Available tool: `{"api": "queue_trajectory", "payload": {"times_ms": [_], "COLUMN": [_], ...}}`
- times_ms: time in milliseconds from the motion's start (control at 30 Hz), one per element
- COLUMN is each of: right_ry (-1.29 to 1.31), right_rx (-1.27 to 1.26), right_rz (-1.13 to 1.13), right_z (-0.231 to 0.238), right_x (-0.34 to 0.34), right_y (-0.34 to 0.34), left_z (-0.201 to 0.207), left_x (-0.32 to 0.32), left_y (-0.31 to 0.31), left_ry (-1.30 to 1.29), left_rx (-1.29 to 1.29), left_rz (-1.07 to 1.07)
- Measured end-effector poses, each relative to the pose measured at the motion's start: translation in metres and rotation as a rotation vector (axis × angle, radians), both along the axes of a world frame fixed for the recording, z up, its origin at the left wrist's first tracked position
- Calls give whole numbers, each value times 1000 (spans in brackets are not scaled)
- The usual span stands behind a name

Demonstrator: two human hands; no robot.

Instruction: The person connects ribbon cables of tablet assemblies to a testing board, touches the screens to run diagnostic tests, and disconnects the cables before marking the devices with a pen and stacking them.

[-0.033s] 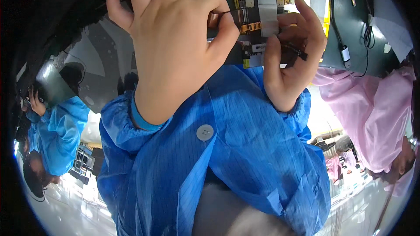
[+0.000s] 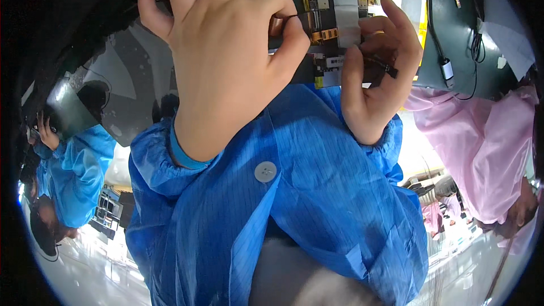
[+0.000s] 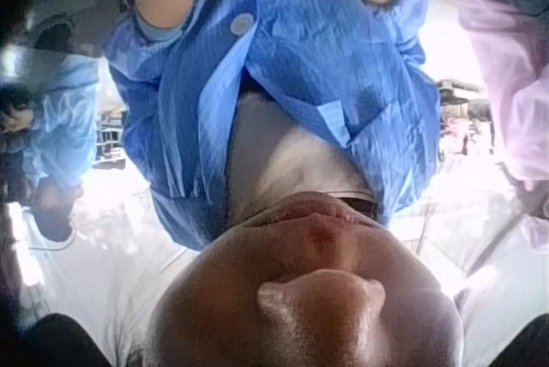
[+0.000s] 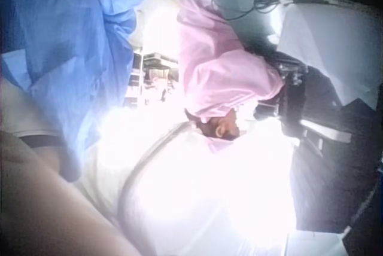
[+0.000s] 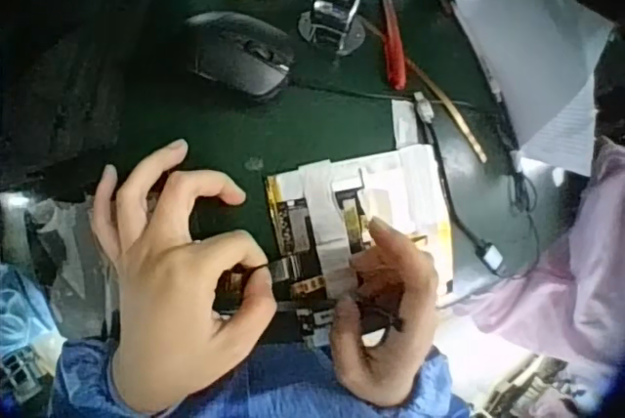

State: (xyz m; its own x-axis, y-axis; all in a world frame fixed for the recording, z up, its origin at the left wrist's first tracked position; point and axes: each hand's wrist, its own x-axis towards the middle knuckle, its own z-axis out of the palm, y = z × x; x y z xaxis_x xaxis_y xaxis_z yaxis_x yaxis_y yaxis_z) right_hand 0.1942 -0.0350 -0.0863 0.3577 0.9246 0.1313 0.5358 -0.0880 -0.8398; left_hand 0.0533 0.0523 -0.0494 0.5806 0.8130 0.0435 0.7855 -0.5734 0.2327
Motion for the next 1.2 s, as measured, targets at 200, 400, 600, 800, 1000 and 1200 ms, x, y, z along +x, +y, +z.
{"api": "queue_trajectory", "payload": {"times_ms": [200,400,600,800,1000,1200], "right_ry": [-31,-168,-206,-297,-455,7], "right_rx": [6,55,0,35,-57,26], "right_rz": [11,54,112,149,209,134], "right_z": [1,-3,-2,0,9,17], "right_x": [3,8,13,13,15,25], "right_y": [3,4,0,5,-7,-14], "left_z": [2,3,3,7,-10,1], "left_x": [4,7,14,10,13,9], "left_y": [3,3,2,5,-5,-2], "left_ry": [14,23,33,57,-39,-100], "left_rx": [8,14,20,-29,-28,2], "left_rz": [2,7,2,-35,-43,-83]}}
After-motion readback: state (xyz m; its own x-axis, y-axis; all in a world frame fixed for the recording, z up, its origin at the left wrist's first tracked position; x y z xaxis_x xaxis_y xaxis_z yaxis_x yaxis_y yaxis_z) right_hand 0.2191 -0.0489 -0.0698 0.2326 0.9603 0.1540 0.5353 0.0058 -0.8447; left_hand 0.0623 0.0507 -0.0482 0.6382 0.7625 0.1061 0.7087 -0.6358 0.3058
